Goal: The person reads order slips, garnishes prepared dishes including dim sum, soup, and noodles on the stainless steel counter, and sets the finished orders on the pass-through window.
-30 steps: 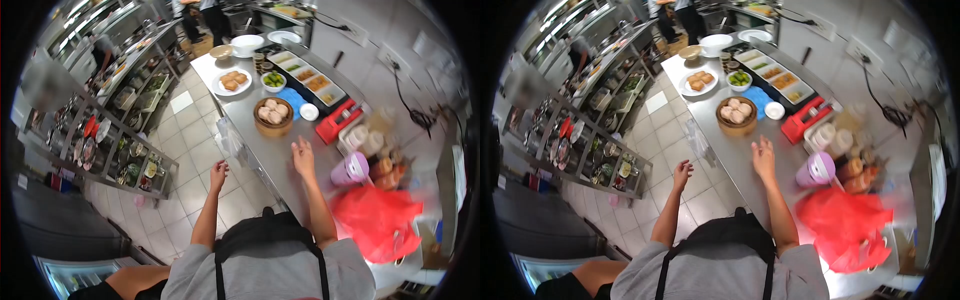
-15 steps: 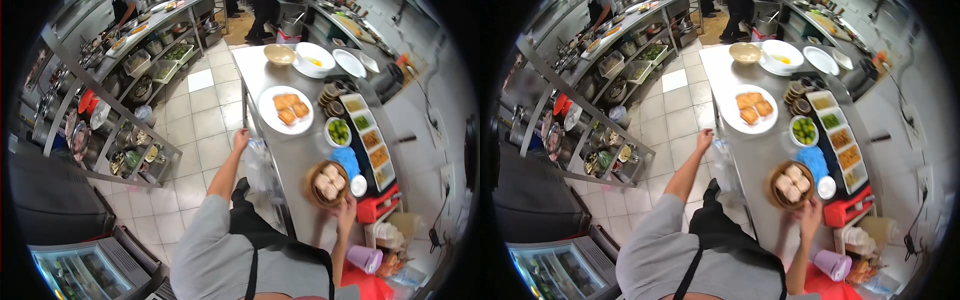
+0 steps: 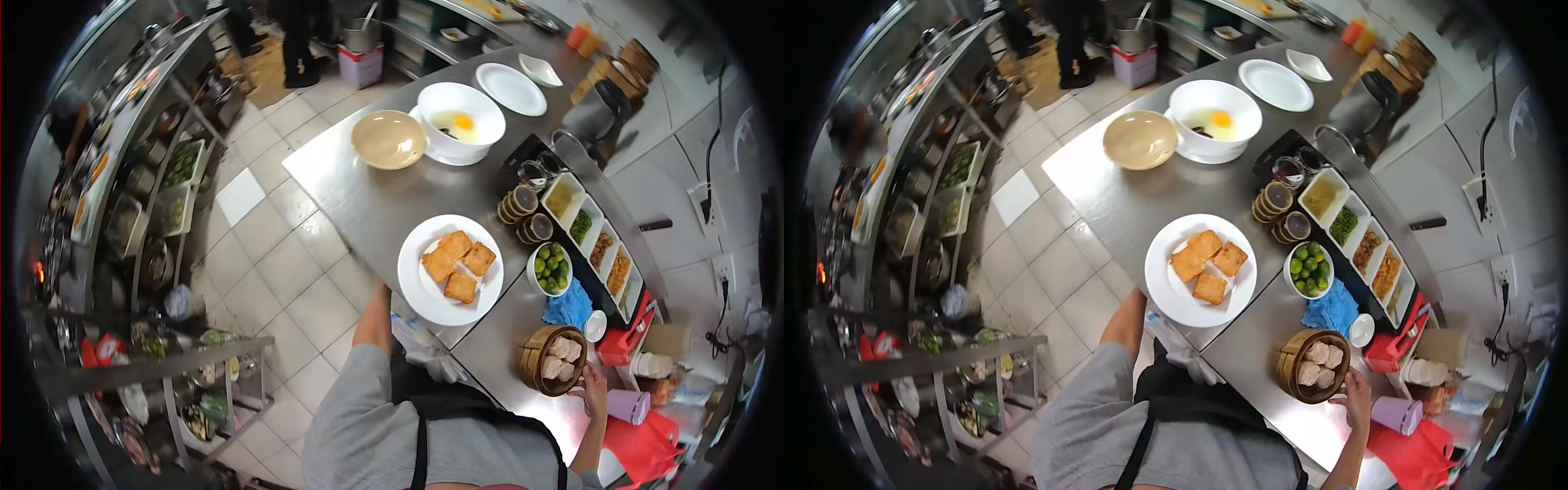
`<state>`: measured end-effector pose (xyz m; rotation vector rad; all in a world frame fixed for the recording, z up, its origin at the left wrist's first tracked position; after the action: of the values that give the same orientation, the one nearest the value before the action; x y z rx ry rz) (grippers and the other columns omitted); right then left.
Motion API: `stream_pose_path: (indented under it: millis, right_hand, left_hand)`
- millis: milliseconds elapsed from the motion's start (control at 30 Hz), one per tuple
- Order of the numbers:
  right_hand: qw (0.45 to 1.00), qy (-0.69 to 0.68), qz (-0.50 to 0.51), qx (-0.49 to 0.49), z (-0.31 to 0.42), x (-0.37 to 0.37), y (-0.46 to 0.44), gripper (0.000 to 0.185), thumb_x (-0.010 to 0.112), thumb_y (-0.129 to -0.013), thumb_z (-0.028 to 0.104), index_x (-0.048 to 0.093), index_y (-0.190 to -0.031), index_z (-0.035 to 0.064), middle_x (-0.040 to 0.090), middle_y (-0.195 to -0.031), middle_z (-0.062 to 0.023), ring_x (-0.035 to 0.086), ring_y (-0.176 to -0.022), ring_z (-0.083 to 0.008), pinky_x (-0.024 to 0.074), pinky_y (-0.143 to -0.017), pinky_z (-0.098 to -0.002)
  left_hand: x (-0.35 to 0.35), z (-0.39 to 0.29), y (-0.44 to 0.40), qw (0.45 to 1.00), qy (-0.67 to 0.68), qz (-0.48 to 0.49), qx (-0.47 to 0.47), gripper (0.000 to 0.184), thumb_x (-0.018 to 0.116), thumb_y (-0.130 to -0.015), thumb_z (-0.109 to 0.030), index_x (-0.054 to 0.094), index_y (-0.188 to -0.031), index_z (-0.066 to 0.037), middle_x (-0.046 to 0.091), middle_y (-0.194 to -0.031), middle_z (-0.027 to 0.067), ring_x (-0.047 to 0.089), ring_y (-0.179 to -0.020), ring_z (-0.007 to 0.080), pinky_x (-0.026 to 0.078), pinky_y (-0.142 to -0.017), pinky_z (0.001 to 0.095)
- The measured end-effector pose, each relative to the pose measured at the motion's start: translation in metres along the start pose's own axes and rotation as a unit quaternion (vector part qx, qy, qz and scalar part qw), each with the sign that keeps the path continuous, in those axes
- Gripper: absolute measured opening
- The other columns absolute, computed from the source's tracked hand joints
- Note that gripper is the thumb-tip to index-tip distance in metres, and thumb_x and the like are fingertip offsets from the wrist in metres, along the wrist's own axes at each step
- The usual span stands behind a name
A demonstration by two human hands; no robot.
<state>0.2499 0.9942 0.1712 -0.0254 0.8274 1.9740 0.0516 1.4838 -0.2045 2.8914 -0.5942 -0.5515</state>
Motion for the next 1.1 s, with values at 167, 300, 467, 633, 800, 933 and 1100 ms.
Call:
stream_pose_path:
  millis: [167,300,467,633,800,933,1100]
  right_hand:
    - [1.0,0.023,-0.021,-0.002,0.007,0.01,0.013,0.041,0.047,-0.088,0.021,0.04,-0.121,-0.0016,0.058,-0.091,-0.0103,0.06,-0.068,-0.014,0.0537,-0.047,-0.0252]
    - [0.999,0.017,-0.028,-0.001,0.008,0.012,0.012,0.041,0.046,-0.088,0.02,0.04,-0.122,-0.0015,0.058,-0.092,-0.0102,0.06,-0.068,-0.0136,0.0538,-0.048,-0.025]
    - [0.999,0.011,-0.03,0.002,0.007,0.011,0.011,0.04,0.045,-0.088,0.018,0.04,-0.122,-0.0012,0.059,-0.091,-0.0101,0.06,-0.069,-0.0137,0.0538,-0.047,-0.0255]
    - [0.999,0.008,-0.031,-0.012,0.003,0.011,0.011,0.039,0.044,-0.089,0.022,0.041,-0.122,0.0026,0.058,-0.091,-0.0094,0.06,-0.065,-0.0144,0.0528,-0.045,-0.025]
    - [1.0,0.012,-0.012,-0.017,0.003,0.015,0.017,0.043,0.046,-0.088,0.021,0.038,-0.126,0.0035,0.058,-0.09,-0.0108,0.06,-0.07,-0.0169,0.0542,-0.048,-0.0298]
    - [0.999,0.037,-0.03,-0.012,-0.007,0.009,0.02,0.033,0.049,-0.086,0.023,0.051,-0.11,-0.0004,0.059,-0.082,-0.0106,0.06,-0.068,-0.0173,0.0543,-0.048,-0.0306]
    - [0.994,0.062,-0.074,-0.051,0.001,0.008,0.023,0.031,0.049,-0.085,0.022,0.057,-0.08,-0.0076,0.058,-0.064,-0.0116,0.06,-0.053,-0.0168,0.0526,-0.045,-0.0293]
  left_hand:
    - [0.004,0.006,0.009,0.997,-0.053,-0.006,-0.049,0.044,0.052,-0.077,-0.026,0.044,-0.112,-0.001,0.051,-0.109,0.0215,0.052,-0.095,0.0377,0.043,-0.079,0.0416]
    - [-0.001,0.008,0.013,0.996,-0.045,-0.018,-0.072,0.043,0.051,-0.079,-0.027,0.043,-0.113,-0.002,0.051,-0.11,0.0213,0.052,-0.094,0.0371,0.044,-0.078,0.0415]
    - [-0.01,0.009,0.018,0.995,-0.034,-0.035,-0.092,0.043,0.049,-0.081,-0.028,0.042,-0.114,-0.002,0.05,-0.11,0.0211,0.052,-0.093,0.0363,0.044,-0.077,0.0413]
    - [-0.018,0.003,0.024,0.993,-0.014,-0.055,-0.108,0.043,0.047,-0.082,-0.03,0.041,-0.115,-0.003,0.05,-0.111,0.0208,0.052,-0.092,0.0356,0.045,-0.076,0.0412]
    - [-0.035,-0.001,0.025,0.983,0.108,-0.1,-0.112,0.042,0.045,-0.084,-0.031,0.039,-0.116,-0.003,0.049,-0.112,0.0206,0.052,-0.091,0.0348,0.045,-0.075,0.041]
    - [-0.062,-0.01,0.04,0.778,0.574,-0.196,-0.167,0.042,0.044,-0.086,-0.032,0.038,-0.117,-0.004,0.048,-0.112,0.0204,0.053,-0.091,0.0342,0.045,-0.074,0.0409]
    - [-0.188,-0.004,0.086,0.929,-0.067,-0.35,0.103,0.056,0.037,-0.088,-0.044,0.031,-0.118,0.003,0.043,-0.109,0.0292,0.049,-0.092,0.0397,0.039,-0.077,0.0489]
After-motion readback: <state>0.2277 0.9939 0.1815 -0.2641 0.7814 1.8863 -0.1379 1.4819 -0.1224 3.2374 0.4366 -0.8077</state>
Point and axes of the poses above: each hand's wrist, its own y-axis away from the middle knuckle, its own x-axis out of the palm, z = x × y, the point moved 6 cm from there along -y, towards the middle knuckle
